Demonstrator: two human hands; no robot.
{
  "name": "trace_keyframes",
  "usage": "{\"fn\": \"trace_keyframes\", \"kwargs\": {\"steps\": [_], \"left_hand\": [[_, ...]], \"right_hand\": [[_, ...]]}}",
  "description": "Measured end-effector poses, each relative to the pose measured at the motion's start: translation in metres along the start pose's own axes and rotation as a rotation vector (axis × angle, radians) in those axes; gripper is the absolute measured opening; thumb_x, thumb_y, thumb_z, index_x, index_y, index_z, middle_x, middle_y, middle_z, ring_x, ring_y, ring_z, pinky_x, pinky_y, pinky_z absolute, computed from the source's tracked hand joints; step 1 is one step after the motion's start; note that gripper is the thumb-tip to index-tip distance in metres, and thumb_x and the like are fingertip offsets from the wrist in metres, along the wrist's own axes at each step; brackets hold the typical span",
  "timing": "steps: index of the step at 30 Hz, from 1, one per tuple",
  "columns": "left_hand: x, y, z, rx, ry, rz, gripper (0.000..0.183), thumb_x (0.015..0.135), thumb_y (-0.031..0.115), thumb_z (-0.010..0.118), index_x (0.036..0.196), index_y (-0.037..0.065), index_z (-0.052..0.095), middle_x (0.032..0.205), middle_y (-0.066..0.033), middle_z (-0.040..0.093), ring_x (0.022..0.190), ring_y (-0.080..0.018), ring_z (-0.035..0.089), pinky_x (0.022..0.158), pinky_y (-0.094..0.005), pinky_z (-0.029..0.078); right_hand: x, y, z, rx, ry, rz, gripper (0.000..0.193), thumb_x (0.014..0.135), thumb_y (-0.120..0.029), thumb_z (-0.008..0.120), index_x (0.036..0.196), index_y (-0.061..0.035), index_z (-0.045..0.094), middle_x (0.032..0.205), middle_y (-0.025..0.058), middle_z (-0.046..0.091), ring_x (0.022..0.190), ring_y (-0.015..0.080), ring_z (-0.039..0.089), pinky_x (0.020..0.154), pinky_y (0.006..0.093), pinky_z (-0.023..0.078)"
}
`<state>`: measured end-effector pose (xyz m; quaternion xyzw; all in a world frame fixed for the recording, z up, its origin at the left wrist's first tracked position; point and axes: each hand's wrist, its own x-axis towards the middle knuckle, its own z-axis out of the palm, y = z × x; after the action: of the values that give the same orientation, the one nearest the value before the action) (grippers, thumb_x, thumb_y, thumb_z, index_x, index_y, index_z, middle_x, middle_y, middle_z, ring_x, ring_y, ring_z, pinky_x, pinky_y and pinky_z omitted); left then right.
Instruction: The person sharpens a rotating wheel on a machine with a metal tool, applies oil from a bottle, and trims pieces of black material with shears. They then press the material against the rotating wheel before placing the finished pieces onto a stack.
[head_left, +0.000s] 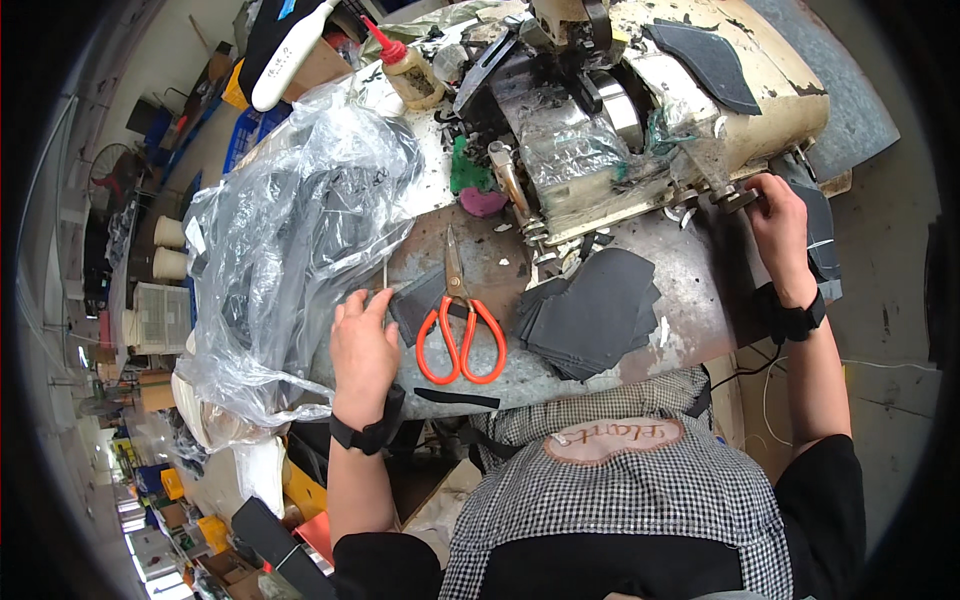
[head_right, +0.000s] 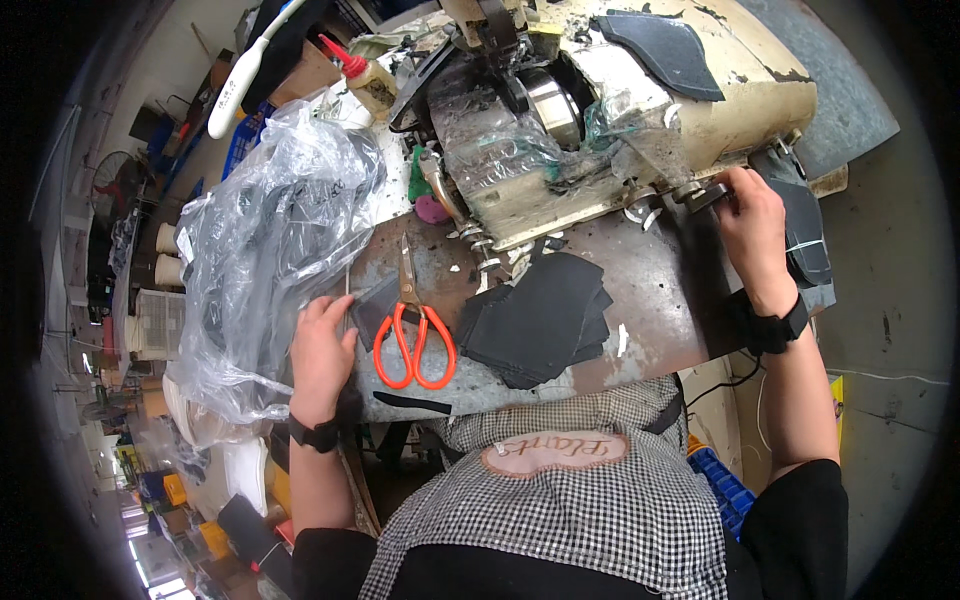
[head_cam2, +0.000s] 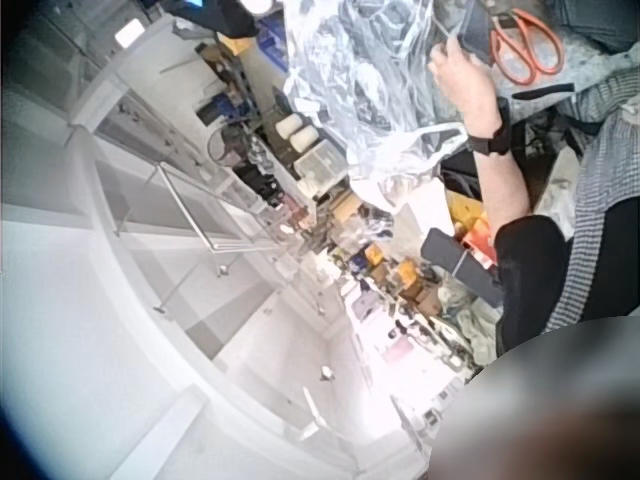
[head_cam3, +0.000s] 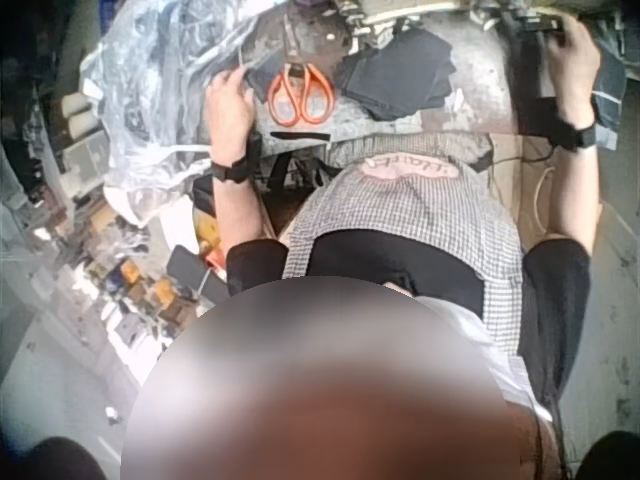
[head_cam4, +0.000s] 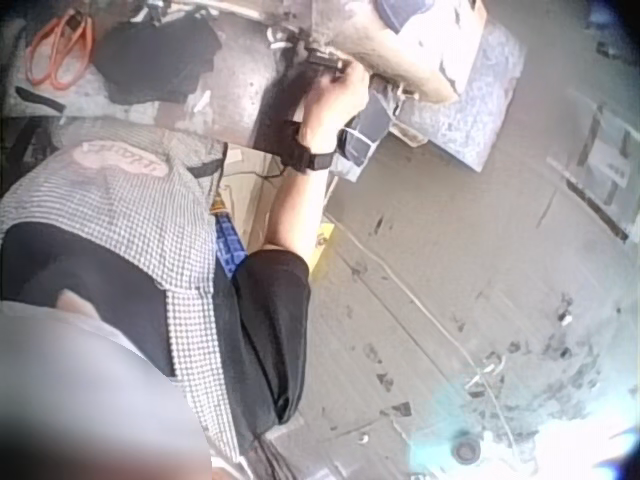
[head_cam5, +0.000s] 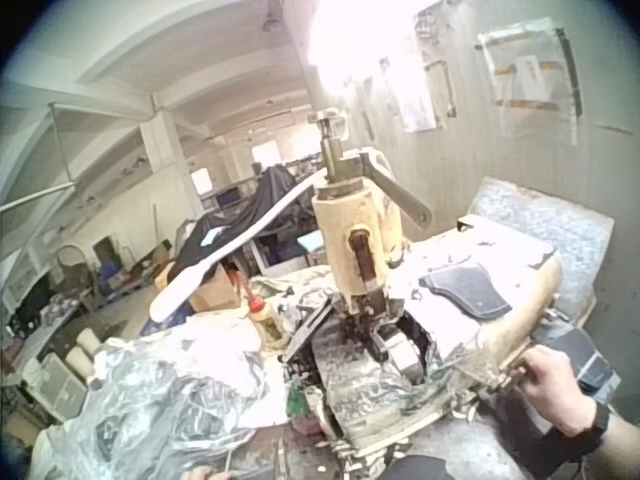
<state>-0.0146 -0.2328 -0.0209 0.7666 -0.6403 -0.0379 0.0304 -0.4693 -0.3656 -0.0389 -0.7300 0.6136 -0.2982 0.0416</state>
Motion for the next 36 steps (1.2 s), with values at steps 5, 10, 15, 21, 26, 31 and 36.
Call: {"fn": "trace_keyframes", "kwargs": {"steps": [5, 10, 15, 21, 26, 31, 36], "left_hand": [[0.012, 0.003, -0.005, -0.153, 0.001, 0.182, 0.046, 0.07, 0.005, 0.075, 0.114, 0.003, 0.061, 0.11, -0.0149, 0.057, 0.104, -0.0334, 0.053, 0.088, -0.0402, 0.046], [0.026, -0.003, -0.001, -0.196, -0.066, 0.25, 0.046, 0.066, 0.005, 0.078, 0.109, 0.001, 0.059, 0.105, -0.0141, 0.056, 0.101, -0.0327, 0.053, 0.086, -0.041, 0.046], [0.03, -0.009, 0.003, -0.26, -0.161, 0.168, 0.044, 0.065, 0.007, 0.08, 0.102, 0.001, 0.057, 0.094, -0.0132, 0.056, 0.091, -0.0288, 0.057, 0.078, -0.0362, 0.046], [0.031, -0.012, -0.001, -0.223, -0.097, 0.165, 0.029, 0.07, 0.012, 0.078, 0.093, 0.001, 0.064, 0.089, -0.0138, 0.063, 0.088, -0.0329, 0.06, 0.077, -0.0369, 0.048], [0.019, -0.015, -0.025, -0.314, 0.111, 0.1, 0.015, 0.082, 0.011, 0.068, 0.092, 0.001, 0.065, 0.076, -0.0074, 0.069, 0.063, -0.0262, 0.065, 0.058, -0.0284, 0.05], [0.003, 0.007, -0.046, -1.139, -0.06, -0.154, 0.015, 0.096, 0.01, 0.054, 0.105, -0.001, 0.058, 0.087, -0.0029, 0.068, 0.075, -0.0068, 0.064, 0.064, -0.0235, 0.054], [-0.004, 0.027, -0.044, -1.353, -0.075, -0.106, 0.018, 0.097, 0.008, 0.051, 0.112, -0.002, 0.053, 0.091, -0.0062, 0.066, 0.08, -0.0102, 0.065, 0.069, -0.0281, 0.057]], "right_hand": [[-0.003, -0.017, 0.012, 0.437, -0.201, 0.264, 0.034, 0.089, -0.029, 0.065, 0.101, 0.0028, 0.062, 0.076, 0.0125, 0.064, 0.065, 0.0192, 0.055, 0.062, 0.0321, 0.045], [-0.007, -0.022, 0.015, -0.168, -0.131, -0.108, 0.035, 0.072, -0.014, 0.075, 0.097, 0.0009, 0.054, 0.091, 0.0177, 0.058, 0.084, 0.0366, 0.058, 0.071, 0.0419, 0.048], [-0.005, 0.007, 0.009, -0.147, -0.008, -0.104, 0.022, 0.075, -0.003, 0.066, 0.094, 0.0005, 0.057, 0.086, 0.0149, 0.061, 0.08, 0.0328, 0.062, 0.069, 0.0404, 0.048], [-0.007, -0.019, 0.019, 0.389, -0.027, 0.124, 0.029, 0.088, -0.024, 0.067, 0.092, 0.0038, 0.06, 0.067, 0.0148, 0.058, 0.059, 0.0204, 0.054, 0.06, 0.031, 0.046], [-0.009, -0.019, 0.014, -0.174, -0.108, -0.097, 0.033, 0.073, -0.017, 0.073, 0.095, -0.0018, 0.054, 0.094, 0.0168, 0.058, 0.091, 0.0358, 0.057, 0.074, 0.0432, 0.047], [-0.006, 0.001, 0.004, 0.006, -0.007, 0.083, 0.018, 0.078, -0.008, 0.066, 0.093, 0.0011, 0.062, 0.081, 0.0157, 0.065, 0.076, 0.0328, 0.064, 0.069, 0.0373, 0.049], [-0.009, -0.02, 0.013, 0.288, -0.001, 0.163, 0.028, 0.089, -0.025, 0.065, 0.096, 0.0021, 0.065, 0.079, 0.0156, 0.065, 0.068, 0.0232, 0.062, 0.064, 0.0323, 0.048]]}}
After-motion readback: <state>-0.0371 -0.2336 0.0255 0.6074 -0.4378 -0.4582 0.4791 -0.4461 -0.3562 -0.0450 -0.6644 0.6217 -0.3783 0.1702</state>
